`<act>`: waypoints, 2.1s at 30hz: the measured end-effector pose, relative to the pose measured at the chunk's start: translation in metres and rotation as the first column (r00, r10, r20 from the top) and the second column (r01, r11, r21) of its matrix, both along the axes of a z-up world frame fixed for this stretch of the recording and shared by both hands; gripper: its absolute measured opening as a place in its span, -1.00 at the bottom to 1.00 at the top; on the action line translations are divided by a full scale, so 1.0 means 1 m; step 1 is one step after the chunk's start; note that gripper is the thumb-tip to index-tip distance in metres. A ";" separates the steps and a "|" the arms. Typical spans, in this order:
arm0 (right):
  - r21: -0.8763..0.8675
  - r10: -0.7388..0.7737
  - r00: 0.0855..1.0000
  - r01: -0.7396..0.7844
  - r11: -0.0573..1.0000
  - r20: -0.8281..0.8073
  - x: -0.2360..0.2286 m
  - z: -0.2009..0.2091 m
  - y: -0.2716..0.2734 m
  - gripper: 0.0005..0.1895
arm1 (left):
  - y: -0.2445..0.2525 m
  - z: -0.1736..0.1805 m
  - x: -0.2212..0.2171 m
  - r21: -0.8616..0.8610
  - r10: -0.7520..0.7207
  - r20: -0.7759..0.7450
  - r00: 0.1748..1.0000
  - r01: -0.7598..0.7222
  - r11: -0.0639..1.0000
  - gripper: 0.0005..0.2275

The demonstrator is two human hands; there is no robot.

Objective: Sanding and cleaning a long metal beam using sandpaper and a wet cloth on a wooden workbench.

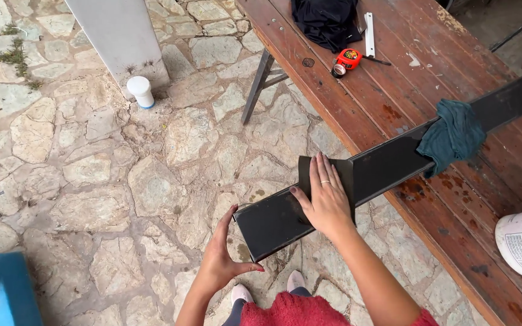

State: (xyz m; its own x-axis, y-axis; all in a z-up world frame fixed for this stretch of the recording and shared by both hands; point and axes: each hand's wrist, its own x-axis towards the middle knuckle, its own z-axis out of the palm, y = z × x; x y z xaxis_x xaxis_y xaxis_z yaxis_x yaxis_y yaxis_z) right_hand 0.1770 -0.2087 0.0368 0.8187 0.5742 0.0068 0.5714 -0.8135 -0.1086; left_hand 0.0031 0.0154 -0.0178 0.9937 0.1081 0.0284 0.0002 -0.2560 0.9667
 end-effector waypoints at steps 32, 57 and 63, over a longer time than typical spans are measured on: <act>-0.019 0.313 0.941 -0.313 0.950 0.128 -0.082 0.006 0.064 0.20 | -0.003 -0.024 -0.005 0.027 -0.004 0.043 0.999 0.003 1.000 0.08; -0.152 0.107 0.931 -0.057 0.987 0.348 -0.027 -0.003 0.039 0.08 | -0.086 0.011 0.021 -0.266 0.578 0.086 0.812 -0.540 0.798 -0.39; 0.007 0.211 0.977 -0.211 0.977 0.026 -0.063 0.017 0.046 0.04 | -0.082 0.002 0.028 -0.260 0.630 0.144 0.763 -0.585 0.768 -0.35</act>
State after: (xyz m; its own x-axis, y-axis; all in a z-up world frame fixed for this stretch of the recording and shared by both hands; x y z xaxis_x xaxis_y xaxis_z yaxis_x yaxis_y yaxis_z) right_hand 0.1138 -0.1625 0.0542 0.6787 0.7337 0.0318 0.7326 -0.6734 -0.0992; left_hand 0.0311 -0.0665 -0.0157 0.6872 0.7125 0.1419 -0.1150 -0.0861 0.9896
